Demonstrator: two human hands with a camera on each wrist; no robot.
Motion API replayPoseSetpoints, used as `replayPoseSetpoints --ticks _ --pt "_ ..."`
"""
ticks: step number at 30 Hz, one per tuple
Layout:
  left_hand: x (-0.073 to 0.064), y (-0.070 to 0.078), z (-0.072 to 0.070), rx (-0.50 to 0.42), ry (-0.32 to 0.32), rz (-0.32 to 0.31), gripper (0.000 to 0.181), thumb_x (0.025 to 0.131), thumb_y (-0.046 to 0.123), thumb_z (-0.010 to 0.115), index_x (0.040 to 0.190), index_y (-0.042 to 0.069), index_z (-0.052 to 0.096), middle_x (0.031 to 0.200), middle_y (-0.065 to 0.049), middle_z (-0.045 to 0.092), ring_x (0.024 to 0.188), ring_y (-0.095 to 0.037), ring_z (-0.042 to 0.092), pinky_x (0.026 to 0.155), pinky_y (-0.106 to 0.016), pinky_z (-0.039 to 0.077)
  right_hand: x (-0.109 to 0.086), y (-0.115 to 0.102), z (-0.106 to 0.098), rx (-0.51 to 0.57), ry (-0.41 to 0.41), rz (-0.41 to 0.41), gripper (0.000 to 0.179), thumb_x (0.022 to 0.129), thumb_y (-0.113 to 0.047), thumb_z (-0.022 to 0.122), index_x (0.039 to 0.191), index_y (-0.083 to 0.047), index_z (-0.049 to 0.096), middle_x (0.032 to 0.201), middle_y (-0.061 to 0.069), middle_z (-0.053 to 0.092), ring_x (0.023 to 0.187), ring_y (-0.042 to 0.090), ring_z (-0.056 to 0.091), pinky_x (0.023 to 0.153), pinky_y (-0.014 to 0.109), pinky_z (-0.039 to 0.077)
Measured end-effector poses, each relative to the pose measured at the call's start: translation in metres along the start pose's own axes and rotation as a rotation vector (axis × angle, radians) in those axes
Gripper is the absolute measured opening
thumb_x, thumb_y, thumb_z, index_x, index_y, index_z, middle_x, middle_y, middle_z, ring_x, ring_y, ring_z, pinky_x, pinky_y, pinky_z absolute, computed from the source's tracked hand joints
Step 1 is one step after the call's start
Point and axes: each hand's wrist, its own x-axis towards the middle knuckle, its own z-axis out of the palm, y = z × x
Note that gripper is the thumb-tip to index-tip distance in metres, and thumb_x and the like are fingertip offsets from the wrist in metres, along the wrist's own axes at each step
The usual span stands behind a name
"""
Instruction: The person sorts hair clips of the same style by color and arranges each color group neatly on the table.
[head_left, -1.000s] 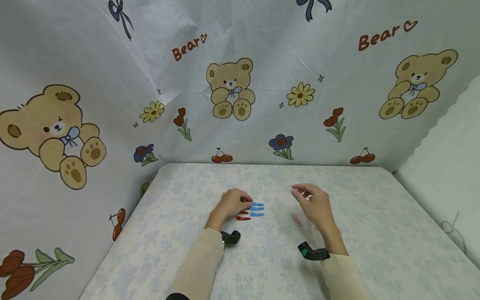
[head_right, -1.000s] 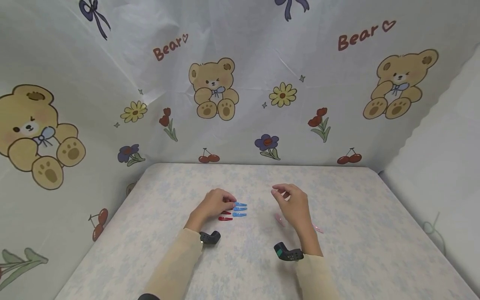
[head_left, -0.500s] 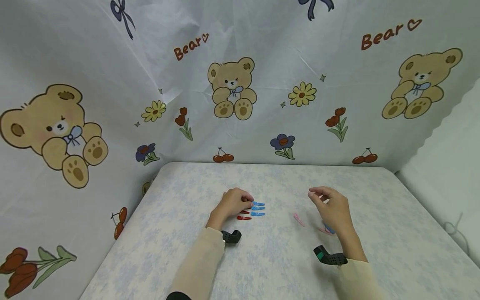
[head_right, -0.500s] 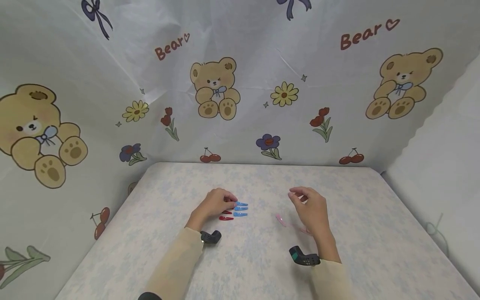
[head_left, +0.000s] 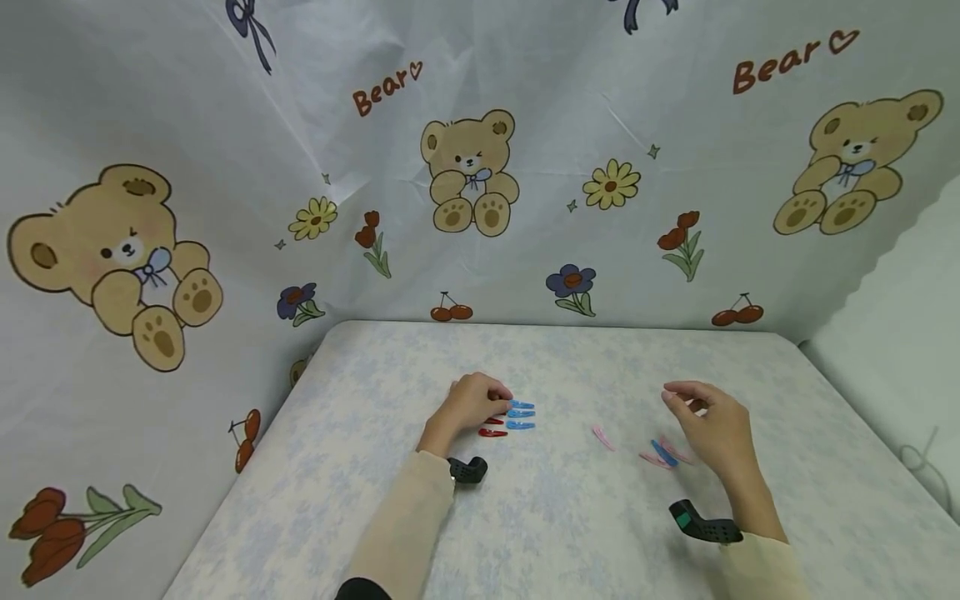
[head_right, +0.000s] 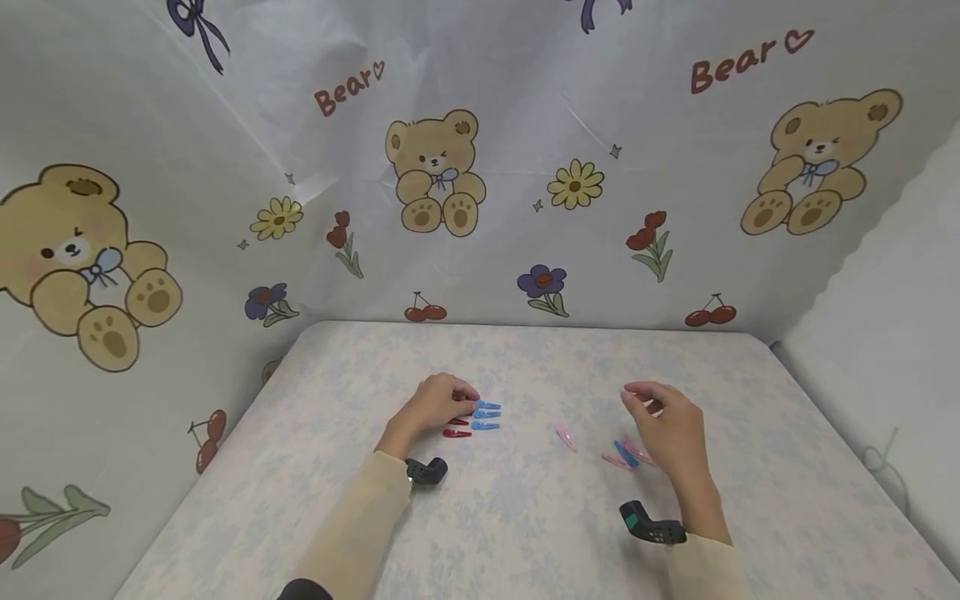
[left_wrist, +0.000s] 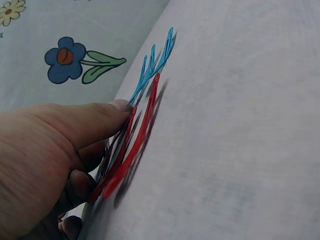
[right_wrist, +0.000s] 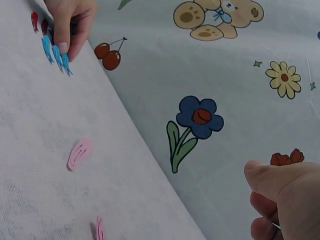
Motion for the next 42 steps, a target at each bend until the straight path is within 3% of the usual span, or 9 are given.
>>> replayPoseSetpoints --ticks 12,18,27,42 --pt "-0.002 0.001 0.002 -0.005 -0.002 -0.005 0.011 0.091 0.036 0.074 0.1 0.032 0.079 0.074 0.019 0.064 0.075 -0.006 0.057 0.102 -0.05 0.034 -0.021 0.028 0.0 -0.028 -0.083 0.108 0.038 0.1 -0.042 0.061 0.118 -0.011 0.072 0.095 0.007 0.065 0.081 0.017 0.048 0.054 0.026 0.037" --pt "-0.002 0.001 0.004 0.002 -0.002 -0.004 0.011 0.091 0.036 0.074 0.1 0.032 0.079 0.075 0.02 0.064 0.076 -0.006 0.057 0.096 -0.046 0.036 -0.029 0.038 0.004 -0.046 -0.082 0.14 0.036 0.099 -0.039 0.063 0.116 -0.009 0.073 0.091 0.007 0.064 0.079 0.019 0.048 0.053 0.026 0.037" --pt "-0.001 0.004 0.007 -0.004 -0.036 -0.012 0.011 0.092 0.037 0.073 0.101 0.033 0.078 0.075 0.021 0.066 0.075 -0.004 0.058 0.095 -0.044 0.035 -0.04 0.048 0.004 -0.062 -0.118 0.143 0.035 0.097 -0.039 0.065 0.116 -0.01 0.073 0.087 0.004 0.064 0.072 0.013 0.049 0.055 0.026 0.037" --pt "0.001 0.001 0.0 0.01 0.002 -0.006 0.011 0.092 0.038 0.073 0.1 0.033 0.079 0.076 0.021 0.066 0.075 -0.004 0.058 0.09 -0.041 0.035 -0.034 0.053 0.008 -0.064 -0.21 0.093 0.038 0.095 -0.043 0.068 0.112 -0.01 0.075 0.081 0.004 0.061 0.076 0.019 0.05 0.061 0.028 0.036"
